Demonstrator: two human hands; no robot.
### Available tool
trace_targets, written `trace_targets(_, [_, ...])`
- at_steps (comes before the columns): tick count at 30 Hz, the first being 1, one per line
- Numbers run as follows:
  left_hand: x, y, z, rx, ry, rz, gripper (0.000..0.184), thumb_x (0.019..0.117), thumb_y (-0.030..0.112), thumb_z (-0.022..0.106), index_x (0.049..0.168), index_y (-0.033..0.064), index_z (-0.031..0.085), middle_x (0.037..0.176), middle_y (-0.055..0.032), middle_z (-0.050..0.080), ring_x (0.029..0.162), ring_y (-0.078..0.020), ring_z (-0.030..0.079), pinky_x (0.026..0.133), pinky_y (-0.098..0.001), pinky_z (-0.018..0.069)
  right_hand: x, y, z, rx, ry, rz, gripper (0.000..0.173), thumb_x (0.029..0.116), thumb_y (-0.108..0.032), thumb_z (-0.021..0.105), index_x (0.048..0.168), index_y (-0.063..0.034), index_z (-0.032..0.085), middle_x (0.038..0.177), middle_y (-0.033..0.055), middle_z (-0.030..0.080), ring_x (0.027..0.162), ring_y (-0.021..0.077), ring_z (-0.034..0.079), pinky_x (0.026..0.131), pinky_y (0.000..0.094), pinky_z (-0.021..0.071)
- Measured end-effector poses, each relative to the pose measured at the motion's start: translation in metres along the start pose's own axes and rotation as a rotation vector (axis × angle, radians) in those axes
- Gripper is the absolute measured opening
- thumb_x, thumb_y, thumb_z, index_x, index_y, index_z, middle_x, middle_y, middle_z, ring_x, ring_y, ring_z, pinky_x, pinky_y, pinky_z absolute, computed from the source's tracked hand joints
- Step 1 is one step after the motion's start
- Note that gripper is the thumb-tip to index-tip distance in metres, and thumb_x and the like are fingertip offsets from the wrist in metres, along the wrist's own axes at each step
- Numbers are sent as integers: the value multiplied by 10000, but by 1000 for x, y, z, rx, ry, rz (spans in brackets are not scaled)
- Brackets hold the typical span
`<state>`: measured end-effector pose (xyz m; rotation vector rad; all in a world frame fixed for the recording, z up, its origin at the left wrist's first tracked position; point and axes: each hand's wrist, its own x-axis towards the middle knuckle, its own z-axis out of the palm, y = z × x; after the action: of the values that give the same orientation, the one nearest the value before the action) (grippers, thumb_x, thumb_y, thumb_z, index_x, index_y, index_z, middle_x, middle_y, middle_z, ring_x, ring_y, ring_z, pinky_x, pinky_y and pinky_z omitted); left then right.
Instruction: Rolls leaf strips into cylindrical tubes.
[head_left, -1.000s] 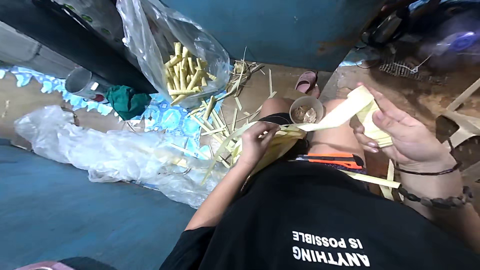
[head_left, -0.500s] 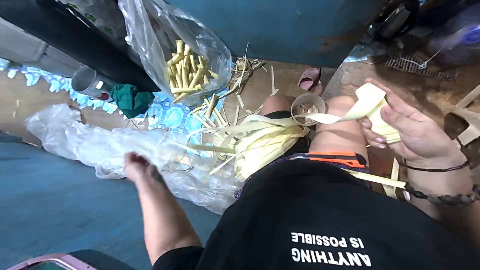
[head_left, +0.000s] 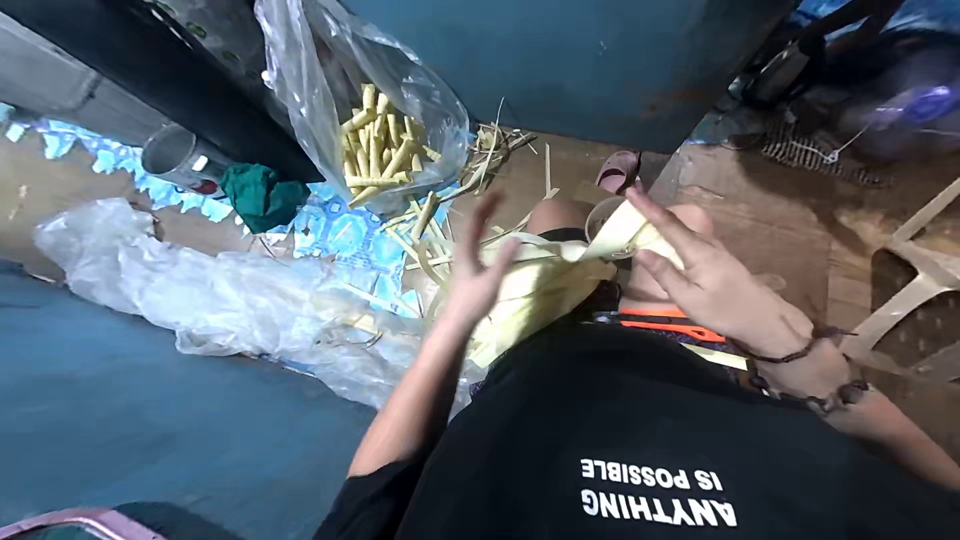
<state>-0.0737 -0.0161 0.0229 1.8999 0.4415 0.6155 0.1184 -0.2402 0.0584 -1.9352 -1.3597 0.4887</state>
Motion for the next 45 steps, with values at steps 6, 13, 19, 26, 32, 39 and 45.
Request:
trace_targets(6, [12,33,27,-370,-783,-5,351,914,189,728,1200,1,650,938,-14,733,844,-60,696,792,-270,603,-10,11,-42,-18,138,44,587,1080,-284,465,1638,-271,284,1192,75,645,680,100,581,571,311,529])
trace_targets(13, [-23,0,-143,-49,-364,-319,138,861,247,733,982,186,711,762,54,703,572,-23,629,526,-199,555,-31,62,-72,68,263,372,611,1100,-326,410,1656,-327,158,934,91,612,557,158,552,499,360,515])
trace_targets(19, [-20,1,-137,713,181,-407,433,993,216,687,1343,-20,589,1333,-262,611,1247,-428,581,1049,-643,436,-1,42,-4,69,102,243,591,1079,-231,501,1633,-249,296,1280,152,646,800,248,669,685,500,574])
trace_targets(26, [4,28,30,196,-115,4,375,872,288,810,1114,31,683,1228,-130,593,1025,-183,639,824,-348,582,18,-11,34,95,-159,13,579,1084,-319,476,1633,-291,294,1248,75,664,938,171,681,818,402,585])
trace_targets(32, [26,29,23,-350,-617,-103,121,930,-6,684,1049,16,678,859,-16,710,726,-36,656,667,-201,561,-3,9,18,1349,-587,292,478,1106,-352,395,1574,-278,337,1043,96,713,573,116,661,511,228,586])
trace_targets(39, [42,16,25,-216,-457,-148,189,958,-4,641,1145,12,634,912,-29,730,770,-83,708,706,-259,608,-10,19,41,135,208,-186,454,971,-204,689,1398,-62,627,1265,118,644,1056,154,668,883,304,588])
trace_targets(45, [42,17,25,-257,-458,-86,236,875,-51,726,1100,-2,672,886,-32,727,723,-61,680,690,-233,588,-16,18,26,880,31,358,356,1108,-204,370,1367,-101,591,922,24,747,699,66,696,634,202,590])
